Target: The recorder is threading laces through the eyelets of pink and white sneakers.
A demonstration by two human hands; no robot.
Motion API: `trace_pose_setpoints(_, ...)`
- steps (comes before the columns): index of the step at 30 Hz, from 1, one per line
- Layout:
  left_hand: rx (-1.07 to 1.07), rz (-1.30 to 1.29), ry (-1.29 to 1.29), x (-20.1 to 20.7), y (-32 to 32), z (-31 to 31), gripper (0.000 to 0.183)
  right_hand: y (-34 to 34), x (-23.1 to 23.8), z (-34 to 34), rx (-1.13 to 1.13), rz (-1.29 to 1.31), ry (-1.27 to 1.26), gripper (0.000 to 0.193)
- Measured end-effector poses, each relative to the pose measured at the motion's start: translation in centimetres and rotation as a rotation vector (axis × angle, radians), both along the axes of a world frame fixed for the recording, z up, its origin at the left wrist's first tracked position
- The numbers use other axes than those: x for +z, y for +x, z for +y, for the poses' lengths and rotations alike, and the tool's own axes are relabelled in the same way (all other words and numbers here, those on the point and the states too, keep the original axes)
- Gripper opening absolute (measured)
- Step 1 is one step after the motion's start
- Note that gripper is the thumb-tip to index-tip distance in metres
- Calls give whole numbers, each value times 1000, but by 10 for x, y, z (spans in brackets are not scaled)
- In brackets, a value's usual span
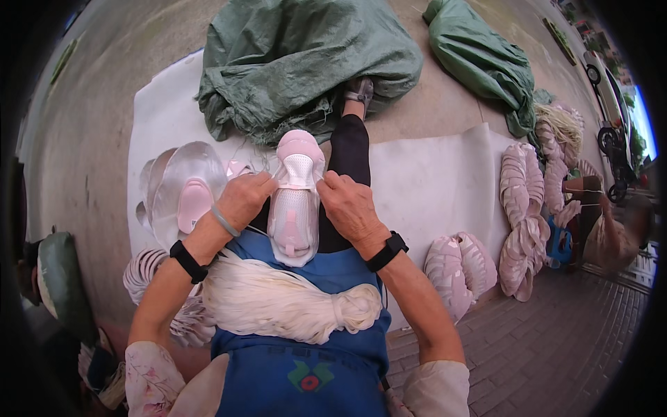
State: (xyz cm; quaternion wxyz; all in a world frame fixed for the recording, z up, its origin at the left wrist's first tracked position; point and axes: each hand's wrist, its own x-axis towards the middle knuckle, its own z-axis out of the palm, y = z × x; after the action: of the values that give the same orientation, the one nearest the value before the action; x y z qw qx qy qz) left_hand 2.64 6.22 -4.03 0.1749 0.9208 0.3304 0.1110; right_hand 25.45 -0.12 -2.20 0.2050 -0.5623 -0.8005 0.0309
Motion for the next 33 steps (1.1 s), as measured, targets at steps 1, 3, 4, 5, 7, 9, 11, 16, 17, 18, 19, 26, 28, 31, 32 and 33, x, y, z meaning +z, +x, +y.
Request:
trace_pose_setpoints(1,-44,34,49,-2,0,0,13,1,-5,-1,12,-52,-86,10)
trace_pose_setpoints(3,-90,66,97,-6,0,-3,15,4,-11,-5,22,-106,-174,14)
trace_pose_setpoints(4,-17,21,69,-4,0,-6,17,3,-5,-7,-52,-5,-213,18)
trace_pose_setpoints(5,57,-23,41,-2,-1,-10,19,2,0,-8,-126,97,-252,23)
trace_pose_setpoints(7,130,-119,-13,6,-3,-12,20,1,13,-9,-147,276,-269,24)
trace_pose_setpoints(9,201,-217,-67,19,-2,-16,21,1,21,-10,-190,636,-290,26)
trace_pose_setpoints(11,472,-354,-408,34,0,-22,18,-1,20,-17,-203,653,-374,23)
trace_pose_setpoints(16,457,-282,-537,27,-3,-30,15,-2,2,-15,-122,524,-480,10)
trace_pose_setpoints(17,457,-230,-517,26,-2,-29,16,-2,-3,-13,-108,478,-397,8)
trace_pose_setpoints(18,456,-232,-517,24,-1,-29,16,-2,-8,-12,-95,431,-313,9)
trace_pose_setpoints(19,428,-175,-477,22,-2,-29,16,-3,-8,-10,-92,431,-314,9)
trace_pose_setpoints(26,461,-83,-542,17,3,-15,19,-3,-13,-4,-124,340,-357,8)
trace_pose_setpoints(28,441,-68,-537,12,6,-12,18,-2,-11,-2,-100,332,-372,10)
trace_pose_setpoints(31,377,-1,-483,9,5,-6,17,-2,-3,1,-62,262,-397,9)
trace_pose_setpoints(32,331,49,-436,8,5,-5,16,-2,0,3,-33,182,-408,8)
trace_pose_setpoints(33,333,49,-436,6,5,-3,16,-2,2,5,-4,103,-419,7)
